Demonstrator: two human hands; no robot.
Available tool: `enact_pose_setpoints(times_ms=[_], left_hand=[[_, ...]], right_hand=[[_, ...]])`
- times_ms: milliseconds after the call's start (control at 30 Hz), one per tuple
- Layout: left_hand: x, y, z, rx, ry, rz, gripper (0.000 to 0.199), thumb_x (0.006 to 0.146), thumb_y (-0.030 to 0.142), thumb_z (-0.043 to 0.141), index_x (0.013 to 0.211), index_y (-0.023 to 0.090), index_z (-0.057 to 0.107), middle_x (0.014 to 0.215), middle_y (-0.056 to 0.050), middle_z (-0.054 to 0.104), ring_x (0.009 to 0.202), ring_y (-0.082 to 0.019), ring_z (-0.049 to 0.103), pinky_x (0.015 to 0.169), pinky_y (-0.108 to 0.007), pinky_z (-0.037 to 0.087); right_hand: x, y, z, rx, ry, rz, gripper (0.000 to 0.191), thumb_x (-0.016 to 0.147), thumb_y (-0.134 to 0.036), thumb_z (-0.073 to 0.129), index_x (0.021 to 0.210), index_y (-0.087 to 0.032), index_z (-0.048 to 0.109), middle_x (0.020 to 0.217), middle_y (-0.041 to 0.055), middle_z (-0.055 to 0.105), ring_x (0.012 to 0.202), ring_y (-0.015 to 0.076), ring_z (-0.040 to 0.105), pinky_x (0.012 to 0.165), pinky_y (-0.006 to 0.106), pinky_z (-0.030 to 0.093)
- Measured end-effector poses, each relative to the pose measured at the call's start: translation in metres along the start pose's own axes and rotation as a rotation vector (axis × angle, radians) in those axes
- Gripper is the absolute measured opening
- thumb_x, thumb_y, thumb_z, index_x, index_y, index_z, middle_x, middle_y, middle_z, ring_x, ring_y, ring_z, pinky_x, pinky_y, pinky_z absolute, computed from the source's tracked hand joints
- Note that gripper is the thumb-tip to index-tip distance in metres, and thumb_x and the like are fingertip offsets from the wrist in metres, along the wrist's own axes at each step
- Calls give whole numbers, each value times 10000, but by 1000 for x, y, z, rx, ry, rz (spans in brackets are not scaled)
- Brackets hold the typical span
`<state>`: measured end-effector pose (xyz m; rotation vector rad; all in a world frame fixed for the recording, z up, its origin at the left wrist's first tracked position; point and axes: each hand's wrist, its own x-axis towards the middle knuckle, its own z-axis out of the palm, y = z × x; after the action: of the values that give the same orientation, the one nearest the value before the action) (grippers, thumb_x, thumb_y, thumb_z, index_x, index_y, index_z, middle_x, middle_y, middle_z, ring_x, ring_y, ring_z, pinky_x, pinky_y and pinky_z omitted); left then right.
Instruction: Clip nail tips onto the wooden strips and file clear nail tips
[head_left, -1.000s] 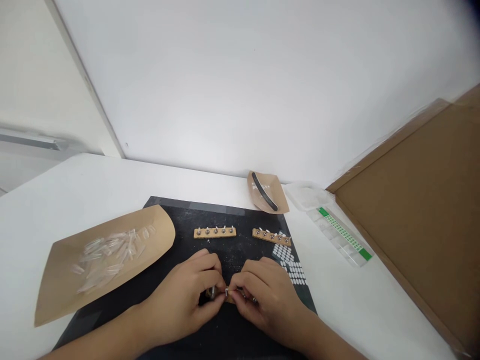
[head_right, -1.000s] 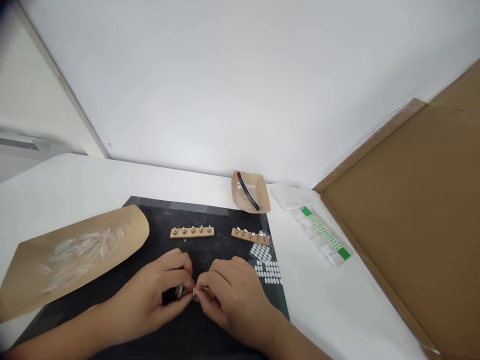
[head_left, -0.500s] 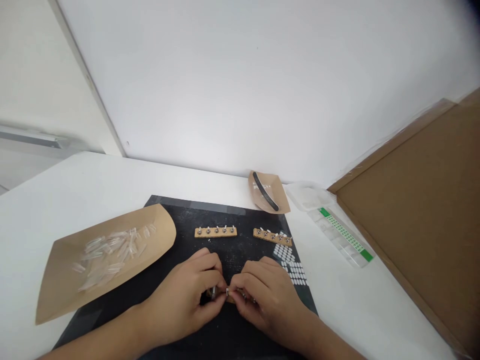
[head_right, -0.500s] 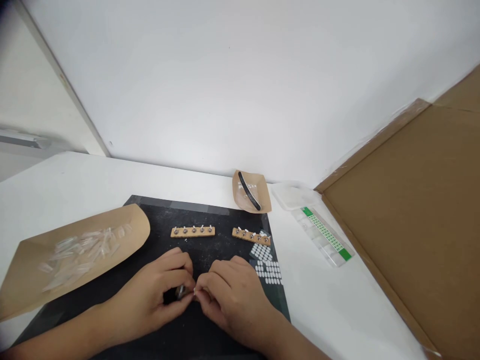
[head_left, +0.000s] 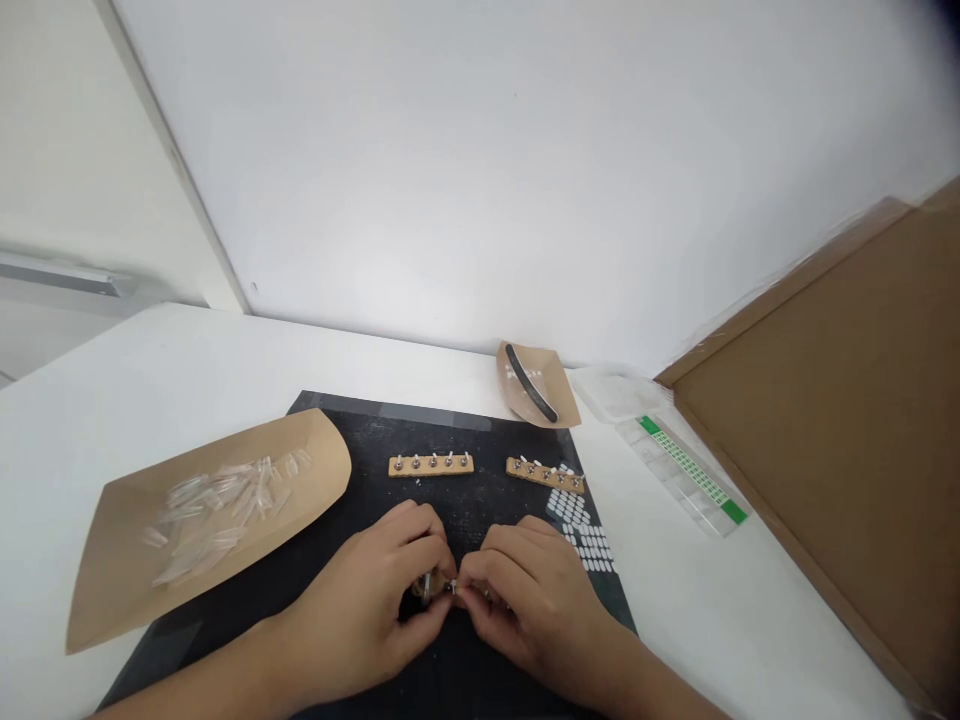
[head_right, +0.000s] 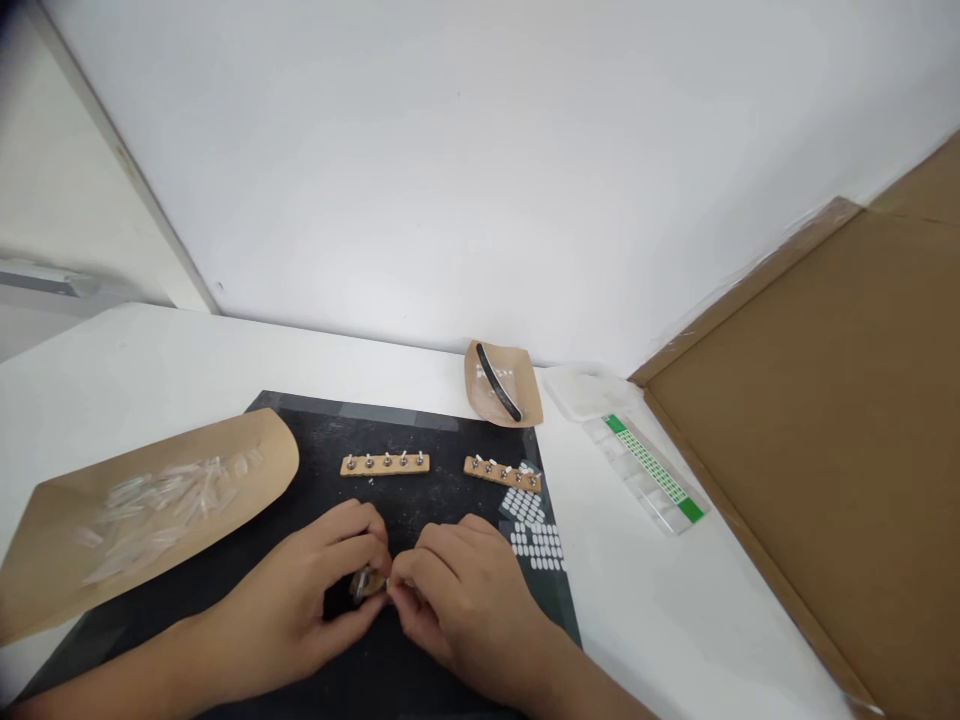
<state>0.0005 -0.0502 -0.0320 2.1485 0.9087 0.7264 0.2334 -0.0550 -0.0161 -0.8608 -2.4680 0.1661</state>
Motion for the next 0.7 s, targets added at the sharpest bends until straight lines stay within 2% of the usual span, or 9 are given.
enact_pose_setpoints(times_ms=[300,700], left_hand=[[0,-1,1,-3,6,16,142,908,68,633,903,208,652,953,-38,648,901,-213,576,764,-333,480],[1,-1,2,2,8,21,147,904,59,641,899,203,665,946,-36,642,885,-207,568,783,-344,474]], right_hand=[[0,0,2,20,23,12,99,986,-120,615,935,-201,592,764,-35,575,667,142,485,666,328,272],[0,-1,1,13,-31,25,110,965,-119,614,918,-208,571,784,-34,589,682,145,498,681,326,278]])
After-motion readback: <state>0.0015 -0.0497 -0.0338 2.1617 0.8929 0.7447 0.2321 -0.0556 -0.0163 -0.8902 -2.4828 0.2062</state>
